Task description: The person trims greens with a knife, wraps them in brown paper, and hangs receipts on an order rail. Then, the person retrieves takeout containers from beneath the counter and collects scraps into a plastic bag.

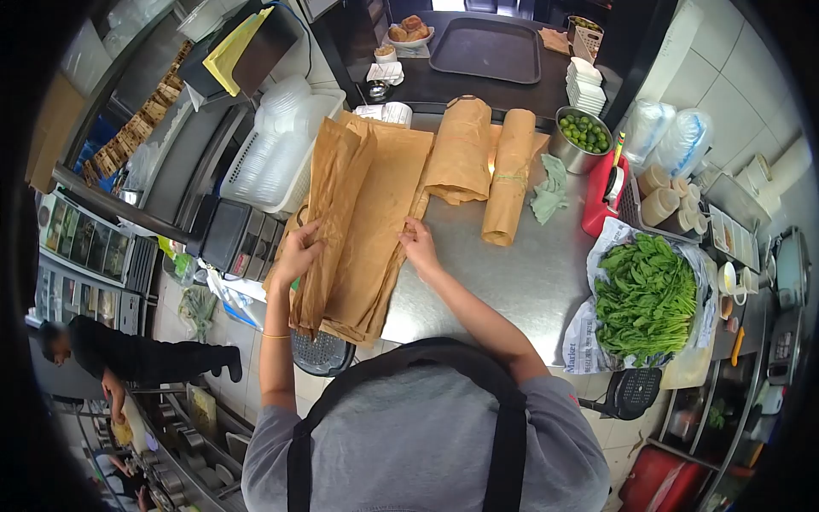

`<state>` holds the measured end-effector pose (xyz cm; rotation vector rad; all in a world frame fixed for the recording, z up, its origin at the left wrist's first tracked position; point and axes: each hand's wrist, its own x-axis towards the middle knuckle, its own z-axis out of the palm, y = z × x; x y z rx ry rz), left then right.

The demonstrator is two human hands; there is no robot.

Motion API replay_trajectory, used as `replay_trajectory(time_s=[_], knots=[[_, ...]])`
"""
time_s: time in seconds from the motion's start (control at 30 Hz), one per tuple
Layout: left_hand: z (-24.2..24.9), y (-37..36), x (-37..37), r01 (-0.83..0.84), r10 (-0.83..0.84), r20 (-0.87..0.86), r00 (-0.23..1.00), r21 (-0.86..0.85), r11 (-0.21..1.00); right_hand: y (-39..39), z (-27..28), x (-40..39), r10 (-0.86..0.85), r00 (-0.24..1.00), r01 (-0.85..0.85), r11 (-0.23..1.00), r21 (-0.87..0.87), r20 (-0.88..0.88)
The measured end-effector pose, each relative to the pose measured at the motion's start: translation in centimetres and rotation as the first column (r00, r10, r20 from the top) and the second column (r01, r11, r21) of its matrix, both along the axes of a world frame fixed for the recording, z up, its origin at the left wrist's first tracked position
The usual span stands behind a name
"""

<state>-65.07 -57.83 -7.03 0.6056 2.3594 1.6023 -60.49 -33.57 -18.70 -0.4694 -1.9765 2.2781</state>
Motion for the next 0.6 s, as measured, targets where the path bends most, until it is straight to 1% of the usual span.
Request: replay_trajectory(time_s=[0.1,0.17,0.2,0.27,0.3,0.37,0.4,0.47,0.5,0.53,0.57,0.6], knots=[[0.9,-0.2,0.0,-0.011,0.012,0.028,1.000,-0.014,1.000,-0.1,0.6,0.1,0.010,1.000,-0.011,0.999,-0.042,-0.010],[0.7,-0.1,-0.2,-0.029,0.027,-0.016,1.000,-0.125,0.992,-0.5,1.0,0.0,-0.001,0.999,-0.002,0.997,-0.072,-0.047],[0.5,-0.1,-0.2,-0.040,0.034,-0.037,0.999,-0.180,0.983,-0.7,1.3,-0.1,-0.011,0.997,0.009,0.999,-0.031,-0.071],[-0.5,0.0,-0.3,-0.017,0.011,-0.044,0.999,-0.124,0.992,-1.0,1.7,-0.3,-0.025,0.993,0.031,0.998,0.050,-0.117],[-0.3,0.4,-0.1,-0.005,0.000,-0.049,0.999,-0.096,0.995,-1.2,2.4,-0.2,-0.018,0.994,0.020,1.000,0.016,-0.111],[0.3,1.1,0.3,-0.045,0.051,0.007,0.999,-0.369,0.928,-1.3,3.8,-0.1,-0.002,0.994,-0.003,0.999,-0.048,-0.106],[1.0,1.6,0.5,-0.057,0.081,0.028,0.996,-0.495,0.867,-1.1,4.0,-0.2,0.083,0.995,-0.085,0.996,-0.041,-0.046],[1.8,3.0,1.4,-0.069,0.050,-0.050,0.997,-0.500,0.863,-0.7,4.0,-0.4,0.247,0.966,-0.244,0.969,-0.039,0.074],[1.9,3.2,1.9,-0.073,0.033,-0.088,0.996,-0.503,0.861,-0.7,3.5,-0.6,0.280,0.955,-0.280,0.960,-0.020,0.095],[-0.3,3.1,1.6,-0.070,-0.047,-0.416,0.908,-0.262,0.963,-0.9,2.9,-0.7,0.312,0.943,-0.314,0.949,-0.002,0.117],[-2.1,2.6,1.2,-0.090,-0.042,-0.402,0.915,-0.305,0.948,-0.9,2.2,-0.9,0.343,0.929,-0.348,0.937,0.016,0.138],[-1.8,3.1,1.6,-0.109,-0.037,-0.387,0.921,-0.348,0.931,-1.0,2.3,-0.8,0.356,0.929,-0.363,0.929,0.068,0.097]])
